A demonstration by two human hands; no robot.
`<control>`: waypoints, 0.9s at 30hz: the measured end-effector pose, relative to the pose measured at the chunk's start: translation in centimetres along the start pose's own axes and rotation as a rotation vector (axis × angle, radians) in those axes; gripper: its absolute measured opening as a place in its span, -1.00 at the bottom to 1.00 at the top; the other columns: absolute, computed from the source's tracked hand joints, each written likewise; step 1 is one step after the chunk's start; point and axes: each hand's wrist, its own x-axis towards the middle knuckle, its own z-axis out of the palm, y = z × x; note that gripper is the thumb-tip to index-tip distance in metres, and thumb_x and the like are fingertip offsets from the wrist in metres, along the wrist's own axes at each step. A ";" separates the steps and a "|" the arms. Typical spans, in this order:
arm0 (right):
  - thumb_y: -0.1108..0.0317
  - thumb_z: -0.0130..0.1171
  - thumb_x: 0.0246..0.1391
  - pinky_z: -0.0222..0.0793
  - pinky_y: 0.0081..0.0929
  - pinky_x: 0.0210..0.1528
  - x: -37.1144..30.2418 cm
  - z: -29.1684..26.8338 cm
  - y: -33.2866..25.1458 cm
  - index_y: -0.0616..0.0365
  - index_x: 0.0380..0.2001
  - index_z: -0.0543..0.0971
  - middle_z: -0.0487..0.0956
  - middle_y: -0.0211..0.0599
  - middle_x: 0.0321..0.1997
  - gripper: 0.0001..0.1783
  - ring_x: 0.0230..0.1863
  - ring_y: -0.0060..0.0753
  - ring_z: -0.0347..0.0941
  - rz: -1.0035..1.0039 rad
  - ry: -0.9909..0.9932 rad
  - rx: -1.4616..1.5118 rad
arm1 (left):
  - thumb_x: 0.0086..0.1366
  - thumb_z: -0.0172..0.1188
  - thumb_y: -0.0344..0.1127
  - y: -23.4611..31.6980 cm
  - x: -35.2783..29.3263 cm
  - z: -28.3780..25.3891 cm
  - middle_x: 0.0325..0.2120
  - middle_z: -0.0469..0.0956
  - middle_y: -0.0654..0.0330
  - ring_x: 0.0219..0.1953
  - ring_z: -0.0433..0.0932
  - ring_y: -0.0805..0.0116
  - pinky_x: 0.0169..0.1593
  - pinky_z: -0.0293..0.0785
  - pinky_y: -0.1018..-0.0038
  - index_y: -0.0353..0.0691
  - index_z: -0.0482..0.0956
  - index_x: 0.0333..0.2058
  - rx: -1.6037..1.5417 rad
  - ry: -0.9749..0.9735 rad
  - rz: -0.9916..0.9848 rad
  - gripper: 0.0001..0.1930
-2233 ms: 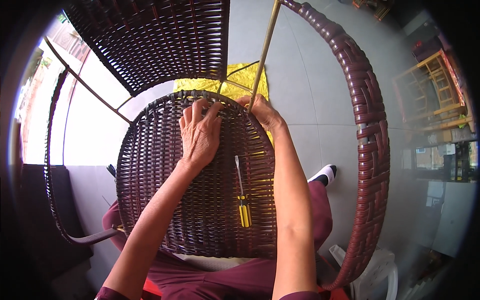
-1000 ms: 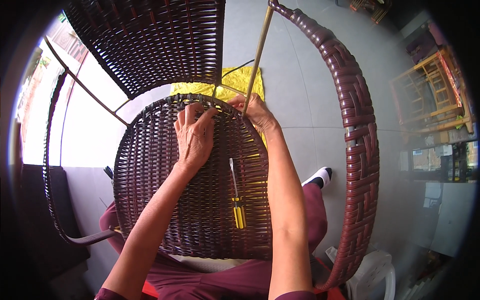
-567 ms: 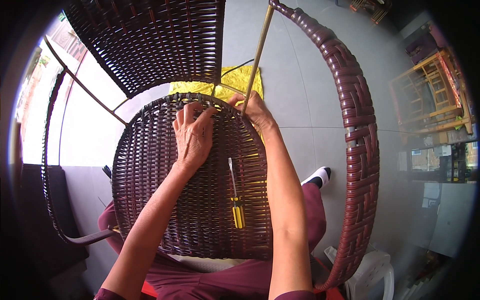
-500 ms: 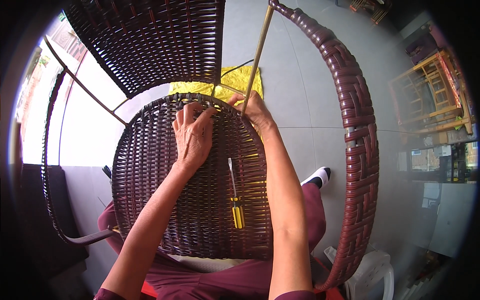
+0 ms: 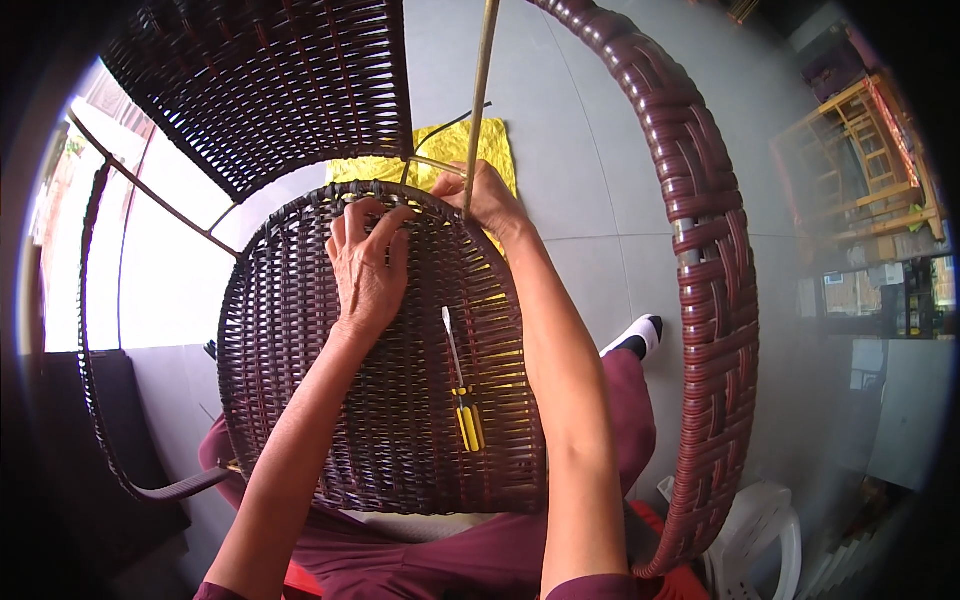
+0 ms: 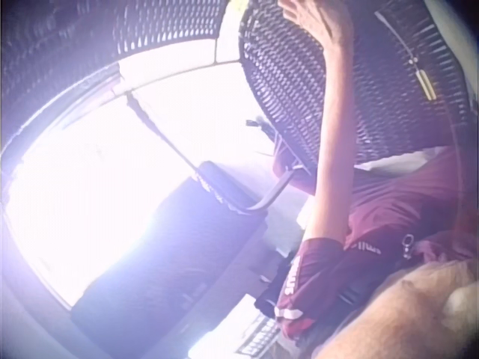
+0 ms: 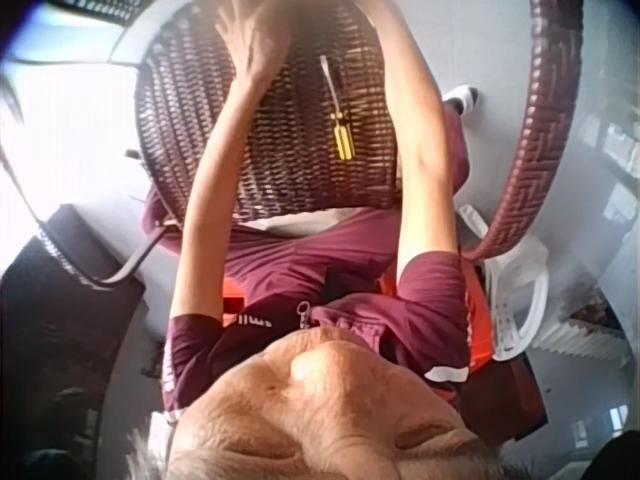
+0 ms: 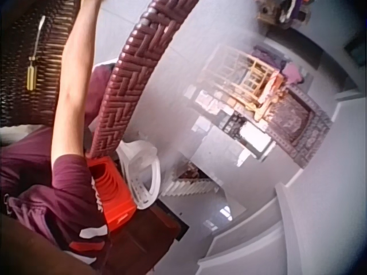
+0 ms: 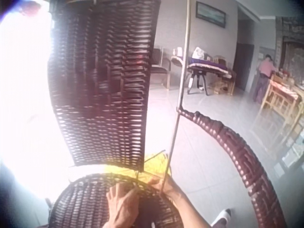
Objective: The person repairs a woven chair by inserting new strands of material into the existing weave using a screwdriver to pry open gaps and then tightening the connections.
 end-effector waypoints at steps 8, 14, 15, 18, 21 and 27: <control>0.48 0.35 -0.25 0.37 -0.67 -0.47 0.3 0.0 0.1 0.24 -0.53 0.57 0.60 -0.31 -0.54 -0.85 -0.54 -0.65 0.46 -0.012 -0.030 0.086 | 0.12 0.09 -0.39 0.0 0.0 0.2 -0.20 0.33 0.17 -0.13 0.28 0.14 -0.06 0.19 0.26 -0.03 0.54 -0.21 0.016 0.011 0.000 -0.77; 0.50 0.34 -0.25 0.35 -0.67 -0.49 0.4 0.0 0.1 0.25 -0.53 0.55 0.60 -0.33 -0.54 -0.84 -0.54 -0.65 0.45 -0.020 -0.045 0.051 | 0.13 0.08 -0.39 -0.1 0.0 0.2 -0.21 0.34 0.17 -0.13 0.28 0.15 -0.07 0.20 0.27 -0.03 0.54 -0.22 0.017 0.019 0.004 -0.78; 0.50 0.34 -0.25 0.35 -0.67 -0.49 0.4 0.0 0.2 0.25 -0.53 0.55 0.60 -0.33 -0.54 -0.84 -0.54 -0.65 0.45 -0.020 -0.044 0.051 | 0.13 0.08 -0.38 0.0 0.0 0.2 -0.21 0.34 0.17 -0.13 0.28 0.15 -0.07 0.20 0.27 -0.04 0.54 -0.22 0.011 0.016 0.001 -0.78; 0.50 0.34 -0.26 0.34 -0.68 -0.49 0.4 -0.1 0.4 0.25 -0.54 0.57 0.60 -0.34 -0.55 -0.85 -0.55 -0.65 0.45 -0.012 -0.044 0.073 | 0.13 0.08 -0.38 0.0 0.0 0.2 -0.21 0.34 0.18 -0.13 0.29 0.16 -0.07 0.19 0.28 -0.04 0.55 -0.22 0.003 0.013 -0.002 -0.78; 0.50 0.35 -0.27 0.34 -0.69 -0.49 0.4 0.0 0.5 0.25 -0.55 0.59 0.59 -0.34 -0.56 -0.86 -0.56 -0.65 0.44 -0.050 -0.039 0.072 | 0.14 0.08 -0.38 0.0 0.0 0.2 -0.21 0.34 0.18 -0.13 0.29 0.16 -0.07 0.19 0.28 -0.04 0.55 -0.22 -0.003 0.011 -0.003 -0.79; 0.44 0.39 -0.28 0.33 -0.69 -0.51 0.1 0.3 0.1 0.22 -0.58 0.62 0.57 -0.38 -0.60 -0.86 -0.58 -0.65 0.42 -0.023 -0.030 0.166 | 0.14 0.09 -0.38 -0.2 -0.1 0.1 -0.22 0.34 0.17 -0.14 0.29 0.16 -0.06 0.18 0.28 -0.06 0.55 -0.23 -0.005 0.024 0.008 -0.79</control>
